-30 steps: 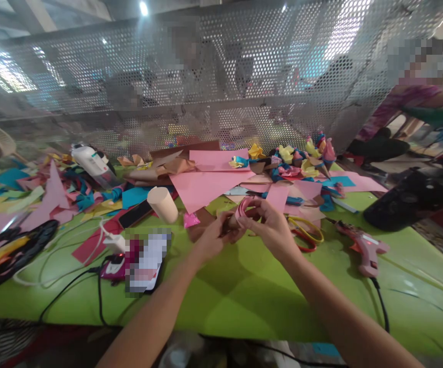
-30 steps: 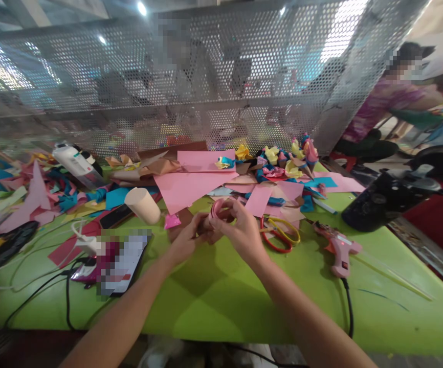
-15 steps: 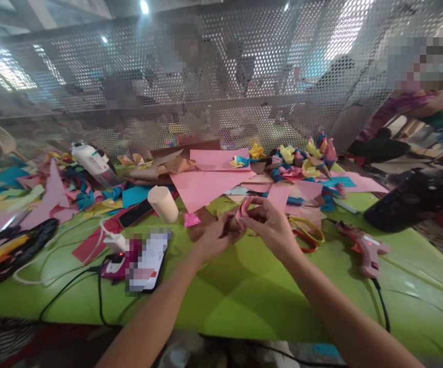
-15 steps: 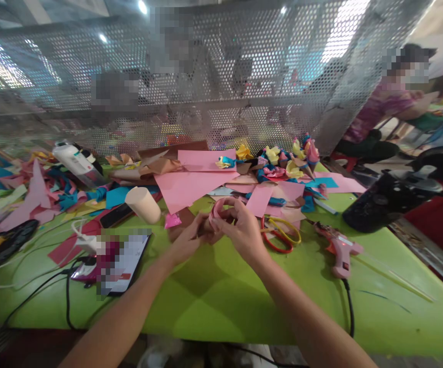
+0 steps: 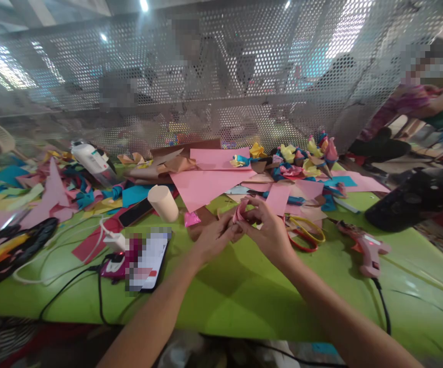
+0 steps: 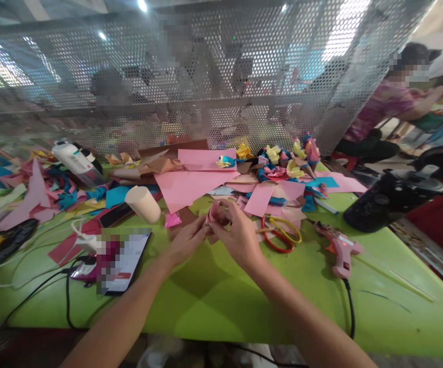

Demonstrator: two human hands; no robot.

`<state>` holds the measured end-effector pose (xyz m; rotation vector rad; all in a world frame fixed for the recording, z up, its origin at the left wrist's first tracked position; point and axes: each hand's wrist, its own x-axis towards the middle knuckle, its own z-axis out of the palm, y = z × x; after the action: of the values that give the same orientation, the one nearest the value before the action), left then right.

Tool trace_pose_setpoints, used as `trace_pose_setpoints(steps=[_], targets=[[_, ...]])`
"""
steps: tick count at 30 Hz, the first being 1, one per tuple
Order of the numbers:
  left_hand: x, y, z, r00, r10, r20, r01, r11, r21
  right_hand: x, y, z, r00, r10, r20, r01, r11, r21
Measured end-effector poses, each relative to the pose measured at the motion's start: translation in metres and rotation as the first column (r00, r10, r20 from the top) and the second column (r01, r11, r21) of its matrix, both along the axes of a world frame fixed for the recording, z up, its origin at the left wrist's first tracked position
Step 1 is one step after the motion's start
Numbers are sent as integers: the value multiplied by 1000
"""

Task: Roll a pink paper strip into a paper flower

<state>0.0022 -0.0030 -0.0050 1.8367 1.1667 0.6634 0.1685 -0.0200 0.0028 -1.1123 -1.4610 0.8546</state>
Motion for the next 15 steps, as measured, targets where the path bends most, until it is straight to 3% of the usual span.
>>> trace_pose_setpoints(steps=[15], targets=[[-3,5,-7,991,-10,133,18,998,-59,7,1,4,987,123,100,-126,992,23]])
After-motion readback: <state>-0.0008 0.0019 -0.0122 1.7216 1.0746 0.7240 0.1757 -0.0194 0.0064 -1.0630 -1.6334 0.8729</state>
